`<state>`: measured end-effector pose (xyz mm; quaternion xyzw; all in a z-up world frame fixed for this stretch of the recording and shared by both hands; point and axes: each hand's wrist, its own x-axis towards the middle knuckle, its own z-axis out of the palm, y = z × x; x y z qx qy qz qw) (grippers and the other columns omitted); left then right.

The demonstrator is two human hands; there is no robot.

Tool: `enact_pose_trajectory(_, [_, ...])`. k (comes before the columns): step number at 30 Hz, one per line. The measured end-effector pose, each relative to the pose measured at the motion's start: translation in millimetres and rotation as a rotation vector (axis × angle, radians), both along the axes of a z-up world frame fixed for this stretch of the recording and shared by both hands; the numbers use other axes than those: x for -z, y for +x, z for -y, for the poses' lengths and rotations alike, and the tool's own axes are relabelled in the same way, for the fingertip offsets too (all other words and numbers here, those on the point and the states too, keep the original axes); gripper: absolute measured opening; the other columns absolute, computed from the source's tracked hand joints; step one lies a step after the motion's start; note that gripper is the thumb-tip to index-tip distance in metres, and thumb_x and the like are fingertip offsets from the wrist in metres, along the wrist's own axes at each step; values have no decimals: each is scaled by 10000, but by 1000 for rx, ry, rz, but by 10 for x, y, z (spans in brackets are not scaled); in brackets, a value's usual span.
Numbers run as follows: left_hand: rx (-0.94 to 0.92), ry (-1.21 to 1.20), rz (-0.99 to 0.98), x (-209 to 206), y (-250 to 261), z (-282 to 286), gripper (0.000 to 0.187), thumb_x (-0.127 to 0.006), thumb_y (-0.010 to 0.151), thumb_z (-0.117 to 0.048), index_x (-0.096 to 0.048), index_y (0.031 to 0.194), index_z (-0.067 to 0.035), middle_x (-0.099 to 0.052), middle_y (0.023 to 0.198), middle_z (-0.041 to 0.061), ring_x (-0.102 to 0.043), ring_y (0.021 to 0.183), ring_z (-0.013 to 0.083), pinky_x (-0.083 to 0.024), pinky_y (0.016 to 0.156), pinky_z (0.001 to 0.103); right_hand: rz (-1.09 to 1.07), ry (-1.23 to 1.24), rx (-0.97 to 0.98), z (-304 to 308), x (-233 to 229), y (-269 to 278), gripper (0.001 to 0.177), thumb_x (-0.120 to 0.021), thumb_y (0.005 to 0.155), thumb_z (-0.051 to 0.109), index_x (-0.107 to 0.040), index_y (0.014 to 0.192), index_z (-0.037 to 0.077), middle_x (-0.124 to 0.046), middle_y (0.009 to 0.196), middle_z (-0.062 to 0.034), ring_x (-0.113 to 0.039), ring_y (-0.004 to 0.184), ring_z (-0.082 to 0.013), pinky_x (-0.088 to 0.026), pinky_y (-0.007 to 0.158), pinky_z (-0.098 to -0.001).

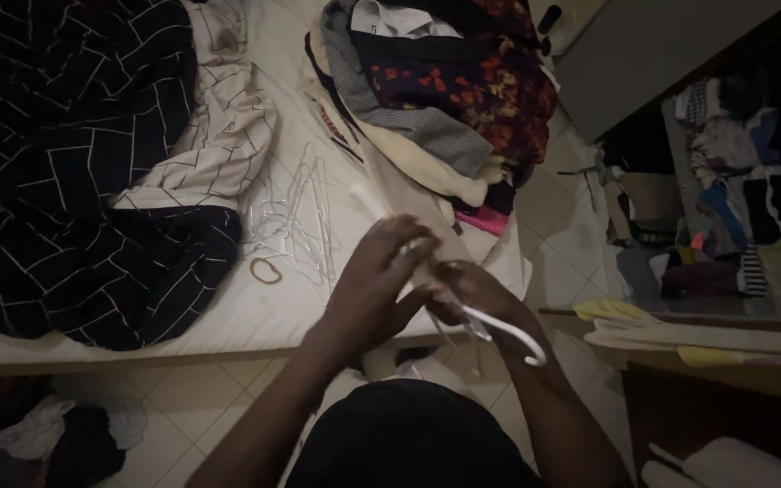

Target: The person tapes plastic clothes hangers together with adhesive tape, ties cloth around a wire clothes hanger by hand, and carries the hanger to a closet.

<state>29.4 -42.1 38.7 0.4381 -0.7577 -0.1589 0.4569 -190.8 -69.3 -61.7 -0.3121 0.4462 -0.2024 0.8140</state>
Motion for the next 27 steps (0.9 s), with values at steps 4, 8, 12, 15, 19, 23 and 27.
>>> enact_pose_trajectory(4, [254, 276, 323, 38, 157, 72, 544, -770, 851, -321, -638, 1310, -62, -706, 989, 134, -673, 952, 303, -465, 957, 521, 327, -4, -126, -62, 259, -193, 342, -558, 1134, 312, -621, 981, 13, -558, 695, -18, -507, 515, -64, -386, 432, -209])
enact_pose_trajectory(8, [164, 531, 391, 222, 311, 4, 326, -681, 943, -287, -716, 1248, -176, -718, 898, 113, -695, 809, 329, -535, 688, 468, -251, -830, -260, -17, 254, -701, 405, -490, 1120, 313, -642, 1245, -41, -614, 1076, -106, -612, 907, -207, -493, 732, -362])
enact_pose_trajectory(12, [100, 489, 330, 458, 405, -148, 253, -633, 976, -280, -722, 1199, -198, -744, 898, 75, -715, 742, 305, -545, 627, 442, -721, -393, -82, 49, -57, -721, 462, -527, 1047, 372, -713, 1226, -11, -782, 974, -107, -698, 900, -239, -533, 879, -377])
enact_pose_trajectory(15, [27, 615, 290, 541, 332, -199, 279, -615, 968, -242, -728, 1223, -227, -755, 919, 83, -719, 729, 318, -559, 625, 441, -931, -480, 177, -39, -198, -519, 442, -529, 1070, 348, -696, 1250, -19, -728, 1006, -222, -638, 923, -329, -517, 851, -417])
enact_pose_trajectory(19, [4, 679, 235, 579, 85, -245, 334, -586, 959, -196, -704, 1271, -217, -754, 949, 110, -718, 763, 350, -555, 651, 461, -891, -1208, 228, -300, -32, 91, 353, -545, 1047, 224, -593, 1254, -57, -658, 1172, -238, -619, 1128, -361, -453, 1019, -424])
enact_pose_trajectory(23, [-46, 666, 120, 591, -28, -321, 290, -610, 976, -221, -709, 1247, -195, -748, 896, 133, -718, 774, 366, -551, 654, 474, -1051, -1423, 196, -375, -68, 417, 247, -484, 1074, 164, -619, 1135, -33, -647, 1150, -233, -569, 1237, -395, -315, 1150, -560])
enact_pose_trajectory(27, [-37, 649, 229, 680, -210, -414, 370, -599, 954, -166, -654, 1320, -161, -711, 827, 154, -687, 697, 378, -533, 607, 487, -1048, -1313, 275, -259, -118, 447, 277, -455, 1101, 173, -620, 1120, -49, -669, 1113, -233, -601, 1141, -414, -284, 1169, -570])
